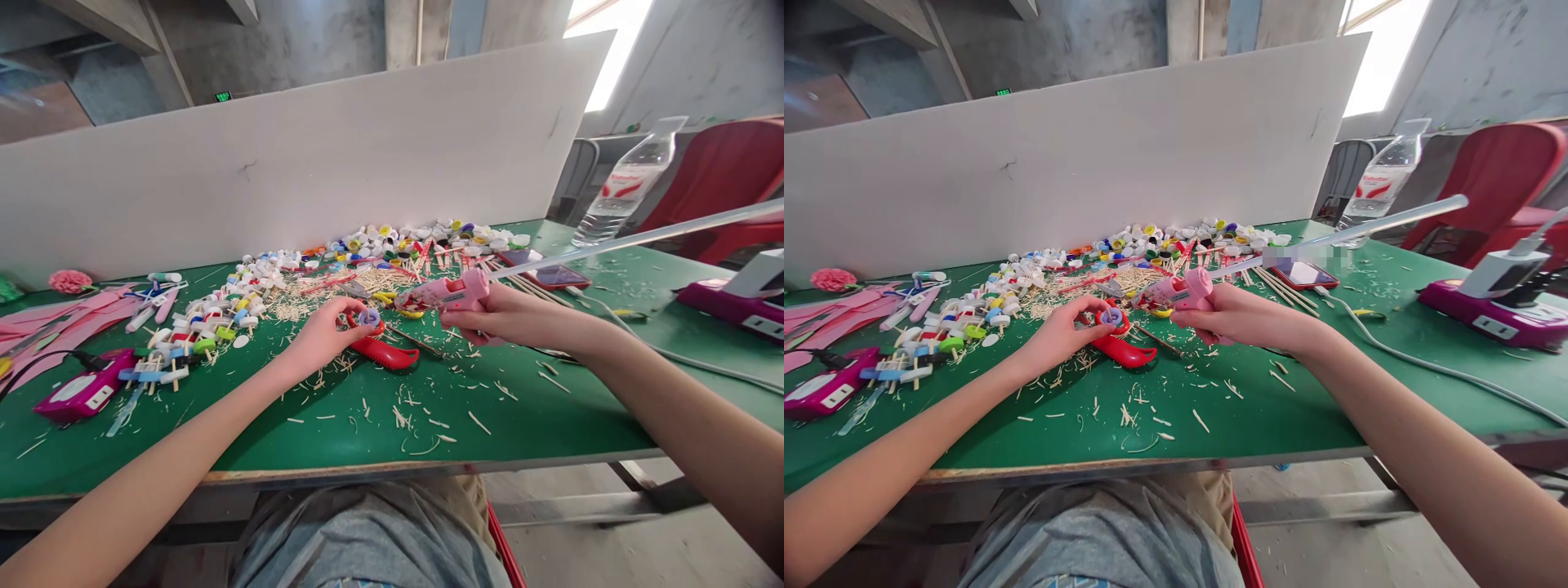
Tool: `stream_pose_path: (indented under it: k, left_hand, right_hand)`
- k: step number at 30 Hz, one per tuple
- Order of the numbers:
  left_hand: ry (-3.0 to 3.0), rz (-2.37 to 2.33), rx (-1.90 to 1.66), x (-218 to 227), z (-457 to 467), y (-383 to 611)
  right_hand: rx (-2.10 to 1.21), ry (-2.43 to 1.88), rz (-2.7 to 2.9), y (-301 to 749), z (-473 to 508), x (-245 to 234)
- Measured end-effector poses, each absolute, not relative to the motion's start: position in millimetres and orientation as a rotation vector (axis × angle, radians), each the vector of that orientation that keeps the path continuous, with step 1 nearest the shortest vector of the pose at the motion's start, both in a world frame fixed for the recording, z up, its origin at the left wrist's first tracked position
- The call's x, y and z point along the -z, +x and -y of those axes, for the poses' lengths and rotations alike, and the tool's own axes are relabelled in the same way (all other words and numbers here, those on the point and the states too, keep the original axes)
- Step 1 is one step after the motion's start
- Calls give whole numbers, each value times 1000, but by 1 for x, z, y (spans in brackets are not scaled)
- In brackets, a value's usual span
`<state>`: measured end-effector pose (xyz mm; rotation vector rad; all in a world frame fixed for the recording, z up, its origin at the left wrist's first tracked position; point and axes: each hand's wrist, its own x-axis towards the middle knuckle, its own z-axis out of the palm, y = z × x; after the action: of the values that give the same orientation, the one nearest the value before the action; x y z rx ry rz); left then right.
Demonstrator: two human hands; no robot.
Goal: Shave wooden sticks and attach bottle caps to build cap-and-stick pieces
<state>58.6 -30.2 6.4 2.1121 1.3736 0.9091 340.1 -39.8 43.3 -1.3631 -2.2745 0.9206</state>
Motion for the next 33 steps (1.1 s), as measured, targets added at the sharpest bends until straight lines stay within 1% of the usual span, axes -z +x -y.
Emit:
stream_pose_path:
  k: [6,18,28,33]
  left_hand:
    - [2221,-1303,-937,-4,28,59]
    - [2224,-1293,-939,-2,27,60]
    - [2219,-1299,-939,-4,29,62]
    - [2225,-1309,-937,-4,29,61]
  right_hand:
    - [-871,-1462,2278,337,41,-44]
    - [-965,-1400,2270,330,40,-39]
    - [-941,-1433,2296,330,38,-35]
    - [-958,-1383,2306,329,38,-36]
